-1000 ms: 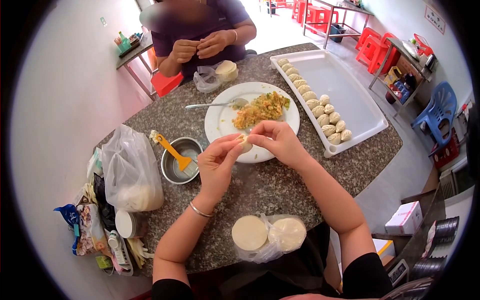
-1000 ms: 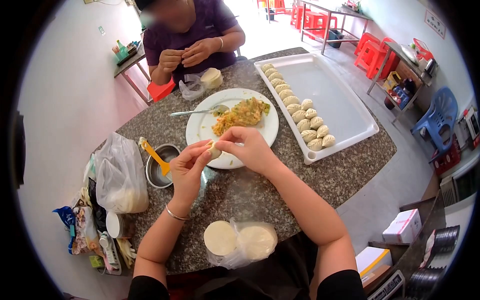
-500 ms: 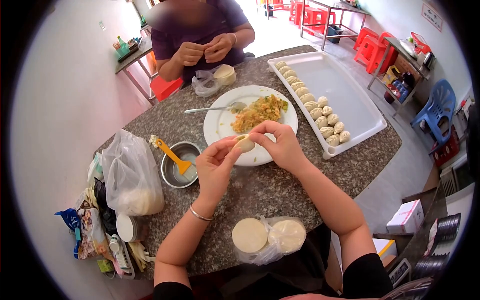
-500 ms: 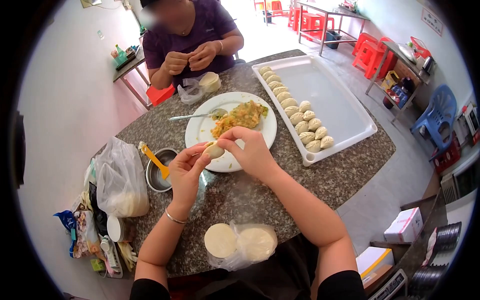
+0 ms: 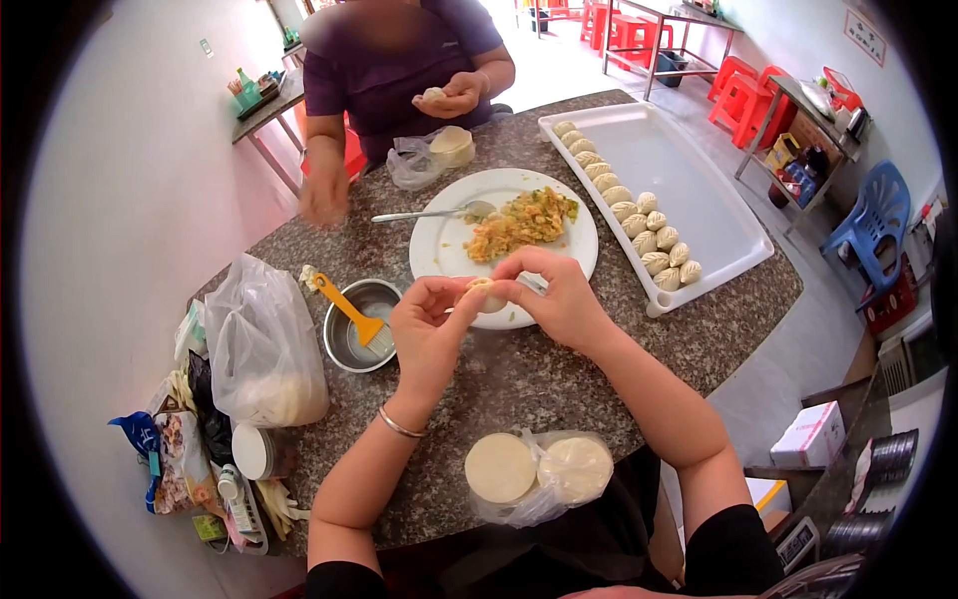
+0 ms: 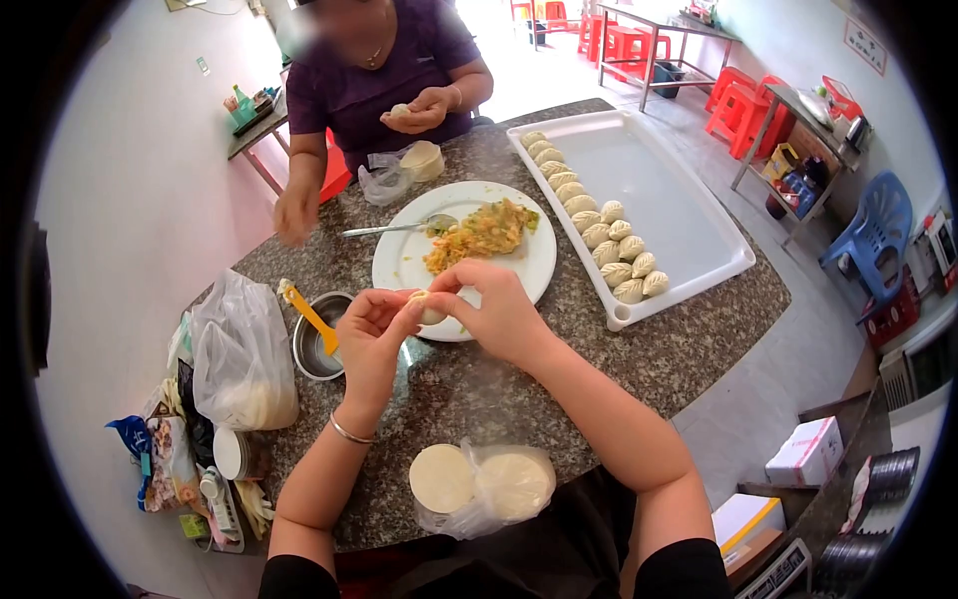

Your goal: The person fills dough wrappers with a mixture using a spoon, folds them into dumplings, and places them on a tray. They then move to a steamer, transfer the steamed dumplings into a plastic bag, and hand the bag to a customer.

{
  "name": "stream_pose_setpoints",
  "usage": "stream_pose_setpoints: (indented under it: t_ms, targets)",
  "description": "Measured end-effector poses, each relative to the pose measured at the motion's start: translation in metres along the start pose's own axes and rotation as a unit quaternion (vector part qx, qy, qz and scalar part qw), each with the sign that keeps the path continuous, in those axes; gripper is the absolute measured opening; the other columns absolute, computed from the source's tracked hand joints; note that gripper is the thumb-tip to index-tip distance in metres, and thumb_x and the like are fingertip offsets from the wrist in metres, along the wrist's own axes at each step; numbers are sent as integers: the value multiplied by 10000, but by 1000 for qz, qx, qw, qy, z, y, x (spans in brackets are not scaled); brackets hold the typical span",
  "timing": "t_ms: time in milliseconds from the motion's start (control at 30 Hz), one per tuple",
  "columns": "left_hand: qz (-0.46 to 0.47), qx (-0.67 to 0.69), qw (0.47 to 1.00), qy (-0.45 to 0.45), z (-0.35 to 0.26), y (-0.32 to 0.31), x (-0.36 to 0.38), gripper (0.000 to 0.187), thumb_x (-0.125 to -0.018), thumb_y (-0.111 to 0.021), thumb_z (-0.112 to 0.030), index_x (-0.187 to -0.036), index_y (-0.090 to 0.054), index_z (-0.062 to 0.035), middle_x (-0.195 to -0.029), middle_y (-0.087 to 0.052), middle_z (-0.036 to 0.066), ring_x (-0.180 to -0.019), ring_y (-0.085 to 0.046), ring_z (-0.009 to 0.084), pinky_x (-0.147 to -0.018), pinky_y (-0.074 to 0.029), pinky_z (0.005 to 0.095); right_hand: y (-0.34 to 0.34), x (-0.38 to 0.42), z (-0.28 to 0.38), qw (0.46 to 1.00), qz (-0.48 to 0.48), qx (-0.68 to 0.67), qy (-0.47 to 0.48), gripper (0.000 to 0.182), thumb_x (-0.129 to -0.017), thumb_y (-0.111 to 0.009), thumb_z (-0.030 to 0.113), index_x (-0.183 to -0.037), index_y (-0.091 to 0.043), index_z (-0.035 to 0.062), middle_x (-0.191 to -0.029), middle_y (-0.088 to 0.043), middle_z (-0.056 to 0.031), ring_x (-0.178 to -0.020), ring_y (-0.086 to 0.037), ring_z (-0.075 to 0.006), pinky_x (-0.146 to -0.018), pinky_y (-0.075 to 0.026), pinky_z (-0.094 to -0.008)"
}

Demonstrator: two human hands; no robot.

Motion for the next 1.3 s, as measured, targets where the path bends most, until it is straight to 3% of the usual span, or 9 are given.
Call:
stream_pose_setpoints:
  t_ms: [133, 200, 367, 533, 667, 933, 1033, 1167, 1300]
  targets:
    - [35, 24, 999, 16, 2, -7, 0, 158, -870, -678, -40, -1007, -668, 38, -1029, -687, 107, -889, -651, 120, -779, -528, 242, 14, -2, -13, 999, -34, -9, -39, 170, -847, -675, 149, -895, -669, -14, -824, -672, -98, -814, -625, -171, -759, -474, -305]
    - [49, 21, 999, 6, 3, -9, 0, 166, -871, -675, -37, -1018, -671, 39, -1025, -689, 108, -894, -651, 120, -788, -528, 245, 5, -5, -21, 993, 54, -70, -75, 171, -849, -672, 149, -897, -667, -15, -822, -670, -84, -825, -618, -153, -772, -473, -303]
    - [64, 23, 998, -12, 4, -10, 1, 161, -870, -682, -54, -1005, -677, 34, -1021, -691, 106, -881, -650, 113, -773, -527, 241, -1, -3, -12, 996, 64, -40, -48, 178, -844, -680, 154, -887, -663, -18, -816, -668, -84, -817, -613, -150, -776, -474, -301]
    - [7, -50, 998, 45, 7, 1, 2, 147, -871, -681, -54, -989, -673, 33, -978, -698, 97, -880, -655, 102, -747, -519, 212, -3, -1, 1, 999, 41, -18, -7, 164, -841, -672, 140, -891, -663, -16, -819, -666, -108, -796, -620, -175, -756, -474, -306]
    - [14, 26, 999, 34, 8, -4, 0, 153, -871, -687, -80, -982, -676, 24, -988, -692, 89, -826, -653, 115, -711, -526, 221, 8, -1, -9, 999, 1, -11, -41, 163, -847, -665, 142, -894, -664, -14, -822, -667, -102, -800, -618, -164, -760, -474, -305]
    - [65, 23, 998, -9, 11, -10, 1, 181, -863, -691, -63, -1021, -669, 23, -994, -685, 82, -845, -651, 119, -728, -535, 230, 4, -3, -10, 997, 46, -17, -53, 165, -838, -667, 141, -890, -662, -16, -828, -670, -102, -813, -617, -162, -775, -472, -302]
    - [31, -32, 998, 52, 12, -5, 2, 146, -863, -682, -41, -990, -663, 29, -998, -686, 83, -879, -646, 101, -743, -521, 220, 3, -1, -9, 999, 14, -12, -40, 173, -836, -672, 148, -886, -662, -17, -831, -669, -113, -811, -624, -183, -777, -474, -305]
    - [0, -11, 999, 53, 10, -1, 1, 145, -859, -688, -43, -977, -652, 33, -1012, -681, 97, -876, -648, 105, -737, -522, 223, -1, -1, -1, 1000, 24, 1, -13, 180, -835, -677, 153, -891, -664, -18, -830, -668, -122, -814, -628, -195, -770, -477, -309]
    - [3, 46, 999, 24, 10, -1, 2, 158, -853, -697, -44, -989, -657, 25, -1000, -683, 97, -855, -646, 119, -732, -528, 230, 7, -2, -11, 999, 1, -19, -49, 189, -836, -681, 163, -899, -667, -15, -830, -665, -118, -820, -623, -188, -777, -474, -311]
Point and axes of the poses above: each hand's wrist, its own x-axis away from the middle knuckle, its own y-axis out of the back of the hand, z = x × y, the point moved 9 cm from there along -x, towards the middle knuckle
